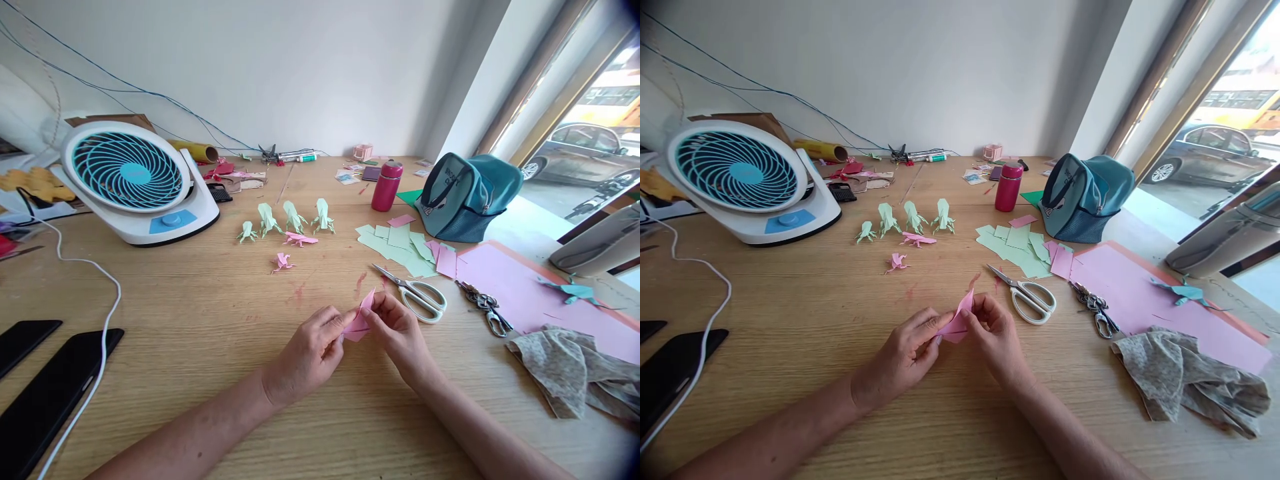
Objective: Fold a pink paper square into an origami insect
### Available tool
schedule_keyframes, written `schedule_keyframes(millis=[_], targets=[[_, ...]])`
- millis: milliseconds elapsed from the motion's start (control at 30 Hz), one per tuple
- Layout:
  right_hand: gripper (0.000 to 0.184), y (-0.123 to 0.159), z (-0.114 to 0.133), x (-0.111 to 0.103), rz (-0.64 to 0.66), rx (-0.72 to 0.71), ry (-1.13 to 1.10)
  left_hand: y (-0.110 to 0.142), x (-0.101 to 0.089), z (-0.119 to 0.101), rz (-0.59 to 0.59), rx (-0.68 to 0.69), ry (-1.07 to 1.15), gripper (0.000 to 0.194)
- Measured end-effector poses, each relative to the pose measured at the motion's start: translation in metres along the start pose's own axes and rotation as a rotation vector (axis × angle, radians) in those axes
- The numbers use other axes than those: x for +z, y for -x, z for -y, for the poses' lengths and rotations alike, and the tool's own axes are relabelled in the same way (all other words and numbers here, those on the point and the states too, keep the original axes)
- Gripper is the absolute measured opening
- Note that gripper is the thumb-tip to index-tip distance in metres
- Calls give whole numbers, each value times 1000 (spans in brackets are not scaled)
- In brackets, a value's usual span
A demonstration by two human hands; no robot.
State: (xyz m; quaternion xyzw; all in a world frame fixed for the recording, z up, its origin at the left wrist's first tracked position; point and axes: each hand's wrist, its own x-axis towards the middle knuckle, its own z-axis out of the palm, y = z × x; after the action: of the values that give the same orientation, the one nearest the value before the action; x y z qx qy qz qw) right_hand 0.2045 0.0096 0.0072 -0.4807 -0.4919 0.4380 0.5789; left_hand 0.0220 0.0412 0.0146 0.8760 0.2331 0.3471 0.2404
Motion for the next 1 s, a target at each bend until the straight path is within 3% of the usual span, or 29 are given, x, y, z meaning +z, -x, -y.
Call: schedule_keyframes(millis=[367,500,633,767,867,1000], targets=[[24,-3,12,0,-79,8,-75,3,1,-2,56,-39,21,58],[23,-3,12,-2,-87,-15,-64,-3,-7,-5,67,-126,111,53],[16,2,8,-3,-48,-65,0,-15,-26,-6,133,-345,404,36],[11,10,12,2,8,-103,114,-24,-31,-5,69,-578,697,40],[8,15,19,5,60,-197,193,-26,-24,-8,163,-633,839,31],[7,16,23,7,72,-273,231,-23,-18,-9,201,-689,1024,34]])
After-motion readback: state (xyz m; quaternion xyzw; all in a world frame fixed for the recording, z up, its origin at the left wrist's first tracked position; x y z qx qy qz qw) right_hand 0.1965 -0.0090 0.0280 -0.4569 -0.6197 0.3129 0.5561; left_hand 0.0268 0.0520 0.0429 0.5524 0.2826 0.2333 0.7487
